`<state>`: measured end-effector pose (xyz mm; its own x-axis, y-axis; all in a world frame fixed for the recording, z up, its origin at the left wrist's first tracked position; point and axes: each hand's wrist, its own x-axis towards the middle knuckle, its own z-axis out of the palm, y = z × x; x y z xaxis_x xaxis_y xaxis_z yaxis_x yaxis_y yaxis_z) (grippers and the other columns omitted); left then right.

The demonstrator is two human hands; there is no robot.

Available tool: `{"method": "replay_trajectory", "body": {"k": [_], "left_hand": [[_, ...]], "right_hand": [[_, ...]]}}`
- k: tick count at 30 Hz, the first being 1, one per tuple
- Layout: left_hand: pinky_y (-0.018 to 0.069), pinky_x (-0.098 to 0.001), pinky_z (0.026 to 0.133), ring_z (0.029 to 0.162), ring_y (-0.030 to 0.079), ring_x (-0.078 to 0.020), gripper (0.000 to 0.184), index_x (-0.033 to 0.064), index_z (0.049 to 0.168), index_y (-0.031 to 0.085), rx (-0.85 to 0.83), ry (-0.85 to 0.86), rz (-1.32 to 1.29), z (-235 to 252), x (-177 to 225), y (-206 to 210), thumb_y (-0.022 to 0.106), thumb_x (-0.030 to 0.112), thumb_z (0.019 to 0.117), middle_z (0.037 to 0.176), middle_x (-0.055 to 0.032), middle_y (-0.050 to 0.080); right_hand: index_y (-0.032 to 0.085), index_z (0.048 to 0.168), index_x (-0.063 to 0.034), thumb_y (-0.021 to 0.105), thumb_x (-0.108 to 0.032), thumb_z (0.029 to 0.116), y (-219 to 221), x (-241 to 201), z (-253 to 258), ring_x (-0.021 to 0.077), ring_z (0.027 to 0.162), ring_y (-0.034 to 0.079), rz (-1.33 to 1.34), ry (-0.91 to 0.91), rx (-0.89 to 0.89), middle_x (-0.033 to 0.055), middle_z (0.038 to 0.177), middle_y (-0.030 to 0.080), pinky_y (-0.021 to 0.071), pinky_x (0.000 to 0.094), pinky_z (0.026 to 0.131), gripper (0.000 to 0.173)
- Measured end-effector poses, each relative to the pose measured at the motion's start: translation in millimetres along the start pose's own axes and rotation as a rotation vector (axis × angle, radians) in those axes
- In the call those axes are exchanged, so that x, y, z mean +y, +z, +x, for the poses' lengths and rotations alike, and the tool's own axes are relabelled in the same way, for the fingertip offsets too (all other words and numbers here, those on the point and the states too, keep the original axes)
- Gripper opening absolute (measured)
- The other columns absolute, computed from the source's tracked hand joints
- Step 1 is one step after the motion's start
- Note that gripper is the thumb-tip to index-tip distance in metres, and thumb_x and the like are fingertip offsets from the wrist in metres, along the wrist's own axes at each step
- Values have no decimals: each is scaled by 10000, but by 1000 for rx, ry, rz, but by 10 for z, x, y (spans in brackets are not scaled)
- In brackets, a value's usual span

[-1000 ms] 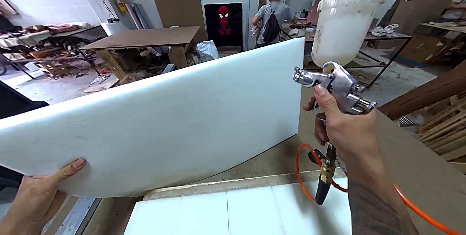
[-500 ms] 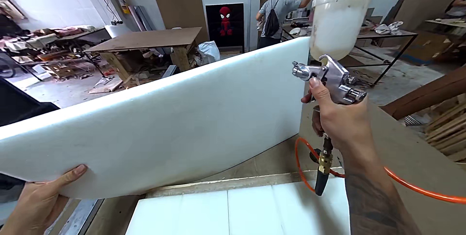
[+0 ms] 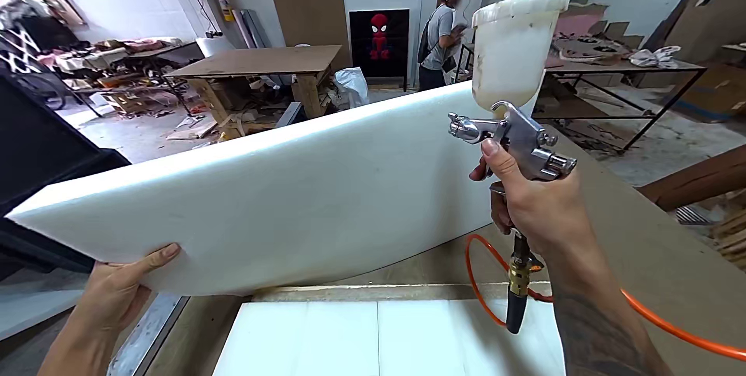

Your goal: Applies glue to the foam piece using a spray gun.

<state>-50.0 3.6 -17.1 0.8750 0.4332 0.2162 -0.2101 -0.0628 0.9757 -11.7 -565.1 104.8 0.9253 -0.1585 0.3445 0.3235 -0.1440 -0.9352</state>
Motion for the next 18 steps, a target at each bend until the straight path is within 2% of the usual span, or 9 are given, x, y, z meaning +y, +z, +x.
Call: {"method": "replay_trajectory", "body": {"k": [6, 11, 18], "left_hand": [[645, -356, 801, 924, 748, -157, 667, 103, 1317, 543, -13, 27, -47, 40, -9, 14, 857, 123, 728, 1082, -31, 740], [646, -375, 815, 940, 747, -182, 761, 106, 1351, 514, -24, 9, -48, 65, 19, 11, 888, 131, 690, 1086, -64, 736], [645, -375, 818, 942, 745, -178, 667, 107, 1304, 566, -25, 13, -37, 7, 152, 98, 865, 46, 711, 1082, -65, 742]], "right_hand": [[726, 987, -161, 668, -493, 982, 345, -108, -42, 165, 319, 421, 31, -10, -72, 80, 749, 691, 414, 314, 279, 337], [721, 988, -160, 665, -482, 987, 612, -205, -99, 165, 317, 418, 36, -24, -139, 84, 720, 675, 409, 312, 274, 326], [726, 979, -150, 668, -438, 997, 1032, -304, -234, 171, 323, 428, 50, -27, -229, 83, 741, 684, 438, 317, 287, 295]]}}
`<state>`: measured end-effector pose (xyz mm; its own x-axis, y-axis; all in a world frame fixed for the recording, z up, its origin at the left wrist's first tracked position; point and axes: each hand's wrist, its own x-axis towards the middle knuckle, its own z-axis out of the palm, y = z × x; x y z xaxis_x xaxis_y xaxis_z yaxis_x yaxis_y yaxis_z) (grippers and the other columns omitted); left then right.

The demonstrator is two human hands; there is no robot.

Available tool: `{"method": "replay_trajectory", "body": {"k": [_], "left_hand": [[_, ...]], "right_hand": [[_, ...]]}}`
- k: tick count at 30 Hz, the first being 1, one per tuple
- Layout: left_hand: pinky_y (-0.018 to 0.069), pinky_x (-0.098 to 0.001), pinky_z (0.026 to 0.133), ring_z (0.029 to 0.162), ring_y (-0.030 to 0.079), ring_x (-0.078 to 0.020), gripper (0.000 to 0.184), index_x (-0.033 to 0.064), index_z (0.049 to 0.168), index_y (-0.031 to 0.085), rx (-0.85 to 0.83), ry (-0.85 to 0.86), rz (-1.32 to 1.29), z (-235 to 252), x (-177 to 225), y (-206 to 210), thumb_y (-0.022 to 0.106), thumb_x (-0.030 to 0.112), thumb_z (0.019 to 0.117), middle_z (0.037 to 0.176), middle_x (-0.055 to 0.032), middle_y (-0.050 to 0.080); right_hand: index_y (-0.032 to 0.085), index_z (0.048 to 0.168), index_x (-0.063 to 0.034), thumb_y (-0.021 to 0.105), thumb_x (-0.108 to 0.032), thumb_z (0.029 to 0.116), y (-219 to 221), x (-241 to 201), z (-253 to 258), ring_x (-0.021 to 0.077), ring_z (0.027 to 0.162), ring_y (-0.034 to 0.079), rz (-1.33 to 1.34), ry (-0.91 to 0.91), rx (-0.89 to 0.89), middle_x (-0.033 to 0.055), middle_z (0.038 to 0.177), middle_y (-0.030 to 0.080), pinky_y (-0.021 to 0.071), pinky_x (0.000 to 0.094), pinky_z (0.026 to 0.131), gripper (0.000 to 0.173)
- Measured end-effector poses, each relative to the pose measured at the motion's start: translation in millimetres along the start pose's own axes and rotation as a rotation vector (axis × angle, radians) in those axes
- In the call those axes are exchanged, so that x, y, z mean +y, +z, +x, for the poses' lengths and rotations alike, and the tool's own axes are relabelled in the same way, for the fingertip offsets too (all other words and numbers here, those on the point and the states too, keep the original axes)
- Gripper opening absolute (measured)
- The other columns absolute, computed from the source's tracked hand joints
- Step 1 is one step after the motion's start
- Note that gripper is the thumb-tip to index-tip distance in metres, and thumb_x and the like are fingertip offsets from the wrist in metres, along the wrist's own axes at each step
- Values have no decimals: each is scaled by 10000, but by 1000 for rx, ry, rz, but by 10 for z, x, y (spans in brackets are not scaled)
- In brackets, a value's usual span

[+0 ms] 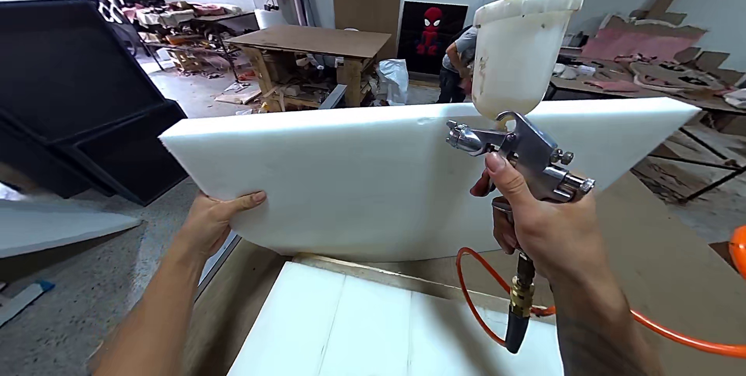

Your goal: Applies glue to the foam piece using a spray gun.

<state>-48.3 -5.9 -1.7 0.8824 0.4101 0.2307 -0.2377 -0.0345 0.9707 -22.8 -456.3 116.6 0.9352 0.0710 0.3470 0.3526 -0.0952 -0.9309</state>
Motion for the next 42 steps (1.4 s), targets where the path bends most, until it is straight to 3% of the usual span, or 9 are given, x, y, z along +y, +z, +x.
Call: {"method": "replay_trajectory", "body": {"k": [7, 16, 27, 32, 42], "left_hand": [[649, -427, 809, 930, 752, -239, 636, 59, 1287, 594, 26, -50, -40, -13, 112, 54, 885, 19, 723, 1074, -115, 750], [656, -438, 803, 904, 762, -255, 626, 28, 1256, 614, 28, -51, -33, 10, 138, 61, 916, 40, 708, 1044, -120, 765], [648, -438, 872, 960, 755, -242, 668, 7, 1251, 618, 5, -56, -38, 56, 147, 19, 951, 82, 677, 1066, -129, 760], [644, -402, 884, 962, 753, -208, 682, 13, 1245, 622, -4, -27, -26, 87, 139, -4, 964, 100, 661, 1058, -106, 762], [628, -399, 928, 1019, 735, -174, 709, 67, 1273, 633, -24, -11, 8, 149, 100, -40, 976, 160, 659, 1092, -68, 755]], "right_hand": [[726, 980, -159, 666, -440, 997, 405, -56, 10, 161, 317, 419, 18, -42, -96, 80, 692, 649, 434, 313, 281, 288], [717, 1049, -184, 672, -413, 999, 946, -151, 38, 159, 328, 443, 46, -89, -200, 71, 790, 696, 451, 308, 288, 238], [711, 1045, -180, 655, -400, 1013, 1649, -270, 36, 164, 325, 448, 55, -134, -331, 69, 778, 698, 452, 315, 283, 229], [702, 988, -182, 649, -452, 1004, 1916, -293, 20, 170, 309, 437, 15, -142, -355, 53, 670, 648, 436, 326, 266, 276], [698, 1020, -180, 622, -437, 1025, 2322, -336, 20, 165, 324, 448, 33, -182, -416, 51, 704, 660, 442, 319, 274, 267]]}}
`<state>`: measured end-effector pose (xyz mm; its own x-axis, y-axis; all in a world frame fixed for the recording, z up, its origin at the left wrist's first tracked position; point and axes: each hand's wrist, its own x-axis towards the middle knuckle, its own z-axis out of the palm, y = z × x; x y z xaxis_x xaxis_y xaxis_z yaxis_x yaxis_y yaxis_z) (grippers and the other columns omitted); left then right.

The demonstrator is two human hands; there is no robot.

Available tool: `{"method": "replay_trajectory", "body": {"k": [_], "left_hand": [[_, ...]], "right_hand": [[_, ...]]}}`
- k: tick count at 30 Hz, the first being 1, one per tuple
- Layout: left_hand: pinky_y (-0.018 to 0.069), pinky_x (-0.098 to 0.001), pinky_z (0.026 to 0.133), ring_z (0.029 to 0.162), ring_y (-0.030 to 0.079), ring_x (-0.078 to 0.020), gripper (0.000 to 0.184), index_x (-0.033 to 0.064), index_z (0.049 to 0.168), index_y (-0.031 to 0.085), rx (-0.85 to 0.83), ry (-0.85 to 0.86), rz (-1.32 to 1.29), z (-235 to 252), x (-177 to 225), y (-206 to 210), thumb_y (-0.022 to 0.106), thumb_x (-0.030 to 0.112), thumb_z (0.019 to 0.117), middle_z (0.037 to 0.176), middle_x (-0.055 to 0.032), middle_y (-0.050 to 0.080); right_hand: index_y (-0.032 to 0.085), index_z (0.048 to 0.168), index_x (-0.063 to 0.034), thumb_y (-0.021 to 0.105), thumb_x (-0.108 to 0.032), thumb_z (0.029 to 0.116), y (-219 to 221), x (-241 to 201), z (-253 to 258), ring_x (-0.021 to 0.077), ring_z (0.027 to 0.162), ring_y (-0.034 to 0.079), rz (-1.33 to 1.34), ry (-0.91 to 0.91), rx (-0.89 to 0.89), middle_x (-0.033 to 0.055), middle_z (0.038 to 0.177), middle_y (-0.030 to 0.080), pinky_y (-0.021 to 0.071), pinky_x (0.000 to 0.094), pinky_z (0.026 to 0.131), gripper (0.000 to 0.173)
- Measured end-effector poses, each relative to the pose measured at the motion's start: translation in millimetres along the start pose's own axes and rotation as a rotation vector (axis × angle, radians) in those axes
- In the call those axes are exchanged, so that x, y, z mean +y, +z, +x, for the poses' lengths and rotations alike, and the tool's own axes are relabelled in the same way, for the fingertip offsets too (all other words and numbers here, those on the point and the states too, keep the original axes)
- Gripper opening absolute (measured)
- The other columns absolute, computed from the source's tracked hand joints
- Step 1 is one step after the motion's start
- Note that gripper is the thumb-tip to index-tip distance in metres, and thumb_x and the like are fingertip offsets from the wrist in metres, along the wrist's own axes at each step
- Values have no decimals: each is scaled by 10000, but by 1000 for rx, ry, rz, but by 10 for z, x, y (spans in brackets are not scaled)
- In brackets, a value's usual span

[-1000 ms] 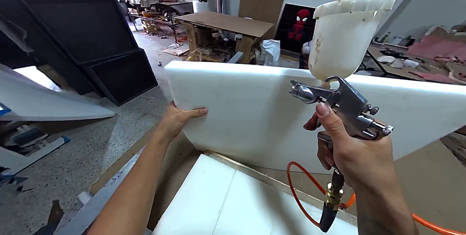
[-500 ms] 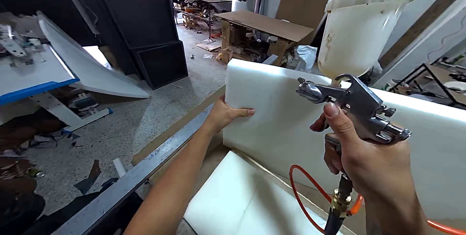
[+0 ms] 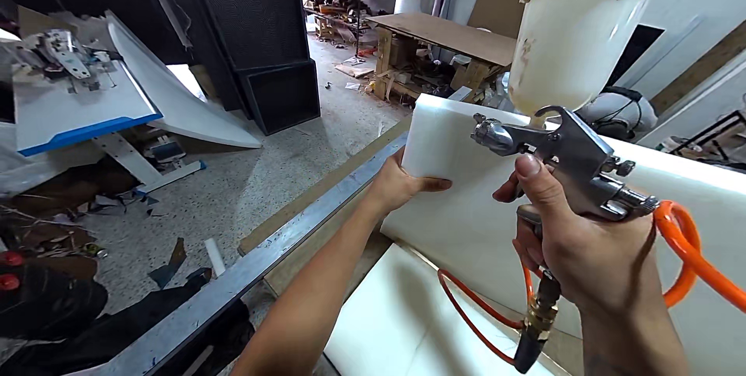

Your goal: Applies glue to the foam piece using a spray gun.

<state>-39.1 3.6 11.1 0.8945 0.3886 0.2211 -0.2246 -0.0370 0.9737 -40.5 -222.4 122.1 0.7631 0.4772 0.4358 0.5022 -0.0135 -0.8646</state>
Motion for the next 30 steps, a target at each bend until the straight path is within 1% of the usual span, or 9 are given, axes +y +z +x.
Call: {"method": "replay_trajectory", "body": {"k": [7, 9, 12, 14, 17, 22, 25, 27, 30], "left_hand": [[625, -409, 939, 1022, 734, -170, 689, 67, 1262, 639, -17, 3, 18, 47, -13, -32, 972, 175, 670, 1092, -64, 756], [634, -411, 916, 998, 741, -174, 692, 58, 1270, 629, -1, -22, 49, 23, 29, -45, 964, 185, 678, 1078, -64, 760], [651, -420, 845, 942, 755, -199, 710, 68, 1305, 586, 30, -90, 78, -50, 131, 36, 948, 159, 702, 1056, -67, 765], [651, -434, 850, 966, 753, -219, 733, 68, 1324, 577, 46, -49, 51, -31, 57, 70, 943, 101, 689, 1085, -77, 760], [642, -443, 868, 988, 745, -238, 773, 41, 1354, 539, 14, -15, 22, 13, -164, -25, 915, 117, 684, 1108, -106, 746], [639, -330, 805, 893, 739, -108, 618, 88, 1285, 535, -36, -33, 32, -38, -307, -213, 803, 114, 729, 1009, 21, 749], [611, -358, 895, 995, 711, -112, 672, 118, 1344, 470, -110, -1, 26, -48, -336, -320, 778, 57, 749, 1098, 40, 715], [597, -331, 909, 984, 708, -79, 534, 163, 1276, 516, -176, 5, 39, -43, -314, -367, 737, 45, 805, 1064, 87, 726], [586, -365, 924, 970, 714, -101, 375, 201, 1156, 607, -277, -3, 30, 13, -304, -427, 715, 37, 836, 1019, 73, 747]], "right_hand": [[705, 1013, -186, 626, -462, 1016, 47, 6, -19, 176, 325, 456, -22, 35, 28, 56, 695, 663, 441, 325, 278, 287], [704, 1045, -195, 623, -438, 1023, -106, 49, -152, 167, 338, 464, -13, 31, 65, 48, 757, 692, 448, 316, 290, 257], [699, 1088, -175, 619, -376, 1033, -547, 128, -483, 159, 368, 482, -3, 41, 198, 63, 855, 717, 463, 303, 313, 223], [697, 1096, -160, 618, -356, 1037, -930, 190, -713, 154, 373, 484, -12, 56, 308, 73, 877, 722, 468, 294, 321, 220], [699, 1111, -166, 628, -375, 1033, -1603, 284, -1054, 152, 368, 482, -104, 76, 465, 66, 887, 738, 456, 295, 314, 235], [701, 1101, -177, 627, -394, 1029, -2579, 378, -1562, 145, 356, 464, -219, 122, 691, 51, 876, 739, 432, 290, 297, 240], [702, 1073, -172, 643, -400, 1019, -2942, 392, -1776, 129, 359, 479, -246, 123, 802, 31, 846, 738, 422, 277, 288, 242], [699, 1063, -163, 664, -385, 1009, -3117, 404, -1875, 128, 365, 488, -242, 98, 853, 26, 830, 738, 420, 276, 292, 232], [689, 1052, -150, 661, -368, 1015, -3348, 434, -2003, 126, 360, 483, -242, 57, 856, 31, 816, 724, 425, 278, 284, 223]]}}
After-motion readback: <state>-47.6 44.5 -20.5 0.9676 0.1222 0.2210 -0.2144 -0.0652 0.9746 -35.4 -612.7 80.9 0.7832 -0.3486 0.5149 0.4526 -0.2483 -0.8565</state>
